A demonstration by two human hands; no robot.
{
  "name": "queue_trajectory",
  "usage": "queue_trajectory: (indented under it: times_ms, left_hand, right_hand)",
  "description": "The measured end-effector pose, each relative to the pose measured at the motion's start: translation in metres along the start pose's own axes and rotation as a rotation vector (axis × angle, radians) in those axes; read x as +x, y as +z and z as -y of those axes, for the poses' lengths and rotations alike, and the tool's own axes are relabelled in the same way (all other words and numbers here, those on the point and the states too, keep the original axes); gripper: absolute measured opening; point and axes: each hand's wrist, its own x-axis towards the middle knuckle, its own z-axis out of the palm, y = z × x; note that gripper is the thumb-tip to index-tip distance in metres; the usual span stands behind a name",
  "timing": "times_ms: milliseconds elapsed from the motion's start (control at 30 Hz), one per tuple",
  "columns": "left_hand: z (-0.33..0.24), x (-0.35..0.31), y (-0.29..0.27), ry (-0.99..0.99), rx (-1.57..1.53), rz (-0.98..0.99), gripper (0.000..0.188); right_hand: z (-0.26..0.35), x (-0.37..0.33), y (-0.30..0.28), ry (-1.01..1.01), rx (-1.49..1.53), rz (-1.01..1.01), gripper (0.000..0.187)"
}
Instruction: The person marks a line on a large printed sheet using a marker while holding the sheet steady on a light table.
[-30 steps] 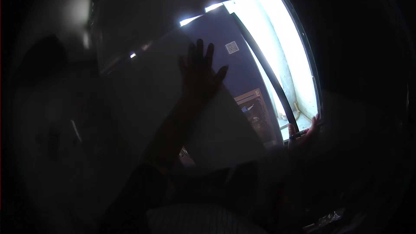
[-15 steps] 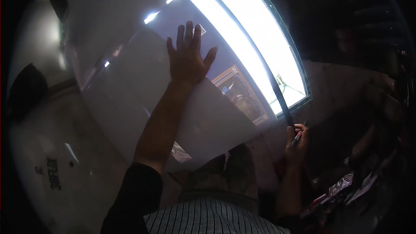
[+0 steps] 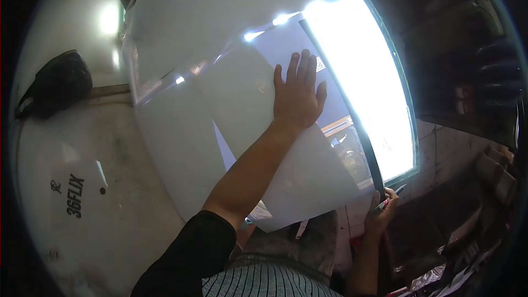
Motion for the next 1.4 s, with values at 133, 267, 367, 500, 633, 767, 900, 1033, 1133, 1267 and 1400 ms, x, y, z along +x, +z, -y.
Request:
queue_trajectory:
  times_ms: [133,267,367,500,633,767,900,1033,1133,1267,1400]
  left_hand:
    - [0.001,-0.007,0.000,-0.037,0.013,0.033,0.061]
    - [0.002,-0.009,0.003,-0.036,0.013,0.015,0.061]
    - [0.012,0.003,0.007,0.017,-0.049,-0.065,0.063]
    - [0.033,0.033,0.001,0.039,-0.053,-0.149,0.066]
    - [0.039,0.035,0.001,0.062,0.061,-0.154,0.069]
    - [0.037,0.036,0.002,0.087,0.091,-0.139,0.069]
    - [0.037,0.035,0.000,0.098,0.065,-0.146,0.069]
    - [0.038,0.033,0.001,0.119,0.038,-0.150,0.069]
    - [0.039,0.034,0.000,0.096,0.046,-0.110,0.072]
    - [0.037,0.038,0.001,0.076,0.089,-0.099,0.076]
    - [0.039,0.038,0.002,0.054,0.021,-0.085,0.083]
  right_hand:
    - [0.006,0.004,0.012,-0.101,-0.053,-0.036,0.026]
    - [0.014,0.022,0.014,-0.173,-0.168,-0.020,0.026]
    - [0.011,0.027,0.015,-0.206,-0.194,-0.020,0.029]
    - [0.010,0.032,0.021,-0.130,-0.165,0.017,0.032]
    - [0.020,0.040,0.016,-0.228,-0.196,0.004,0.027]
    - [0.019,0.038,0.012,-0.204,-0.154,0.057,0.027]
    - [0.016,0.034,0.015,-0.169,-0.046,0.035,0.026]
    - [0.011,0.030,0.010,-0.119,-0.025,0.060,0.026]
    - [0.008,0.031,0.011,-0.111,-0.062,0.090,0.033]
    - [-0.003,0.030,0.010,-0.094,-0.103,0.090,0.033]
    - [0.001,0.031,0.012,-0.057,-0.054,0.069,0.034]
